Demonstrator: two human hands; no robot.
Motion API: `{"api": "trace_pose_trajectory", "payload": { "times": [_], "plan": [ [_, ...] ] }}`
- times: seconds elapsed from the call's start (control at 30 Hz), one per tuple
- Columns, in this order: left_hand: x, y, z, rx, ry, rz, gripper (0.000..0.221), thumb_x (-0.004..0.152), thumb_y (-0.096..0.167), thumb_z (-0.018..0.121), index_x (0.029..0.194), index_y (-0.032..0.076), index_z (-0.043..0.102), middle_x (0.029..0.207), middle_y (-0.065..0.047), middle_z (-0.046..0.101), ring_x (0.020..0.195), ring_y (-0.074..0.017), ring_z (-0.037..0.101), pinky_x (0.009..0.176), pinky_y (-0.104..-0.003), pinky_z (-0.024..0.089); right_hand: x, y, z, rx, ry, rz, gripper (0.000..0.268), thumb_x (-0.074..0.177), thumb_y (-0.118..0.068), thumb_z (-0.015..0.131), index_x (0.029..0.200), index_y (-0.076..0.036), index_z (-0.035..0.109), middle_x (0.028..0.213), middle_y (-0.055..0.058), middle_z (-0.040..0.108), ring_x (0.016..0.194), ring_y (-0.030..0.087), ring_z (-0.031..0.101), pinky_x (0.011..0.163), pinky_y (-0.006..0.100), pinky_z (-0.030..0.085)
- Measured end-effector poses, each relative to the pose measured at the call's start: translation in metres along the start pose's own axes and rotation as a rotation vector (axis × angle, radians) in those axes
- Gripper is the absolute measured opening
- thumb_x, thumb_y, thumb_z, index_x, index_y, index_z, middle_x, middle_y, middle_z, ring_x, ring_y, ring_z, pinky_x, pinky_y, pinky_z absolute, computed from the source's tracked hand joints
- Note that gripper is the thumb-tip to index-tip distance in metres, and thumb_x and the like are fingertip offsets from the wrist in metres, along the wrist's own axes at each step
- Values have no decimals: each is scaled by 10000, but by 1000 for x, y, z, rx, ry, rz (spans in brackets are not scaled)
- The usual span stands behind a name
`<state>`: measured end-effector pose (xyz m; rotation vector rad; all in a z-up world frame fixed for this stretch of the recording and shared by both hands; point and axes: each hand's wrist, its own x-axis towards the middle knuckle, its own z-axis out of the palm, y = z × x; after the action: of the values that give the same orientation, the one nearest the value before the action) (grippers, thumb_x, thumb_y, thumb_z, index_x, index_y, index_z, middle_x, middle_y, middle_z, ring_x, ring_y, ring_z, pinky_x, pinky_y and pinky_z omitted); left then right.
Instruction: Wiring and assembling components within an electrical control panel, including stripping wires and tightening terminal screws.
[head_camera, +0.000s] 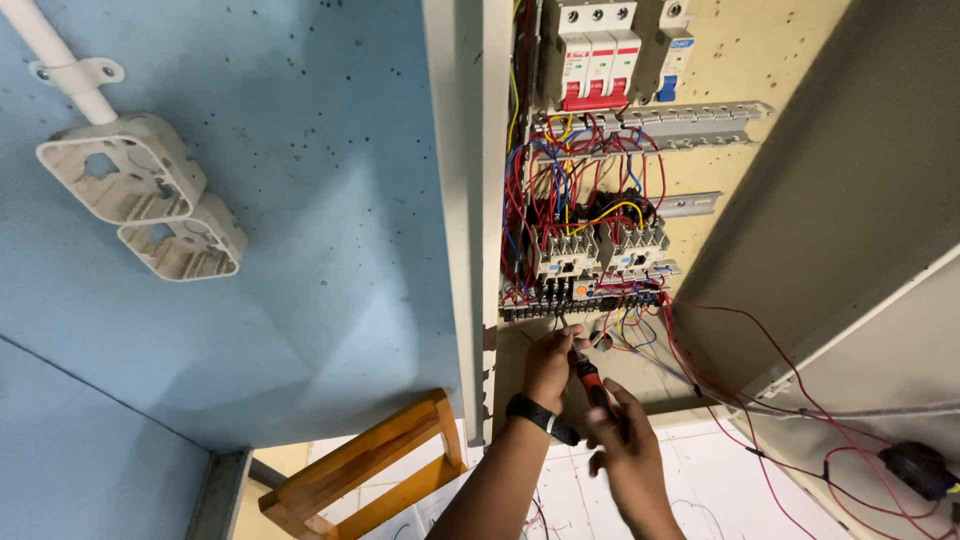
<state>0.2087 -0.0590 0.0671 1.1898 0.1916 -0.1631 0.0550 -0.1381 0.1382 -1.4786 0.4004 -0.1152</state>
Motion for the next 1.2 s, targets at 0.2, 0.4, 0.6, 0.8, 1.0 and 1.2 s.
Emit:
{"api": "trace_pose_trajectory", "payload": {
  "times": [0.2,0.4,0.6,0.8,1.0,1.2],
  "plan": [
    [9,-13,4,-320,38,-44,303,959,247,600,1105,18,734,867,-167,731,597,-178,602,578,-266,518,37,61,-8,233,-32,122,232,970,-190,677,863,12,636,828,191,736,467,163,413,386,267,197],
    [7,-12,5,-87,244,0,402,1003,187,592,1400,133,629,977,-131,818,714,-113,707,526,-245,536,34,76,-14,-741,336,-865,506,871,-62,690,1343,-242,699,971,28,688,846,213,674,778,342,551],
    [34,-41,-2,185,354,29,275,981,248,559,930,101,786,742,-67,730,679,-160,720,617,-307,557,23,72,-15,-653,248,-783,406,978,-87,555,1346,-186,697,1074,68,640,930,207,671,870,316,517],
    [19,-31,-8,395,298,32,302,928,164,563,652,88,660,664,-92,699,677,-216,683,626,-375,510,36,83,-25,-692,306,-1095,405,895,88,676,1208,-161,742,1222,70,649,1079,265,613,978,387,507],
    [13,-22,-8,584,283,-17,265,862,164,591,990,147,822,995,-51,805,987,-227,763,835,-325,613,8,26,-12,-236,145,-157,425,900,-176,695,1315,-88,666,1183,93,743,590,258,684,577,340,626],
    [-8,6,-3,-254,317,-15,314,944,120,492,1157,57,714,1030,-164,774,878,-227,783,524,-285,559,16,79,-21,-236,116,-519,359,931,-98,659,1285,-64,699,1054,98,739,566,174,682,602,273,586]
  ]
}}
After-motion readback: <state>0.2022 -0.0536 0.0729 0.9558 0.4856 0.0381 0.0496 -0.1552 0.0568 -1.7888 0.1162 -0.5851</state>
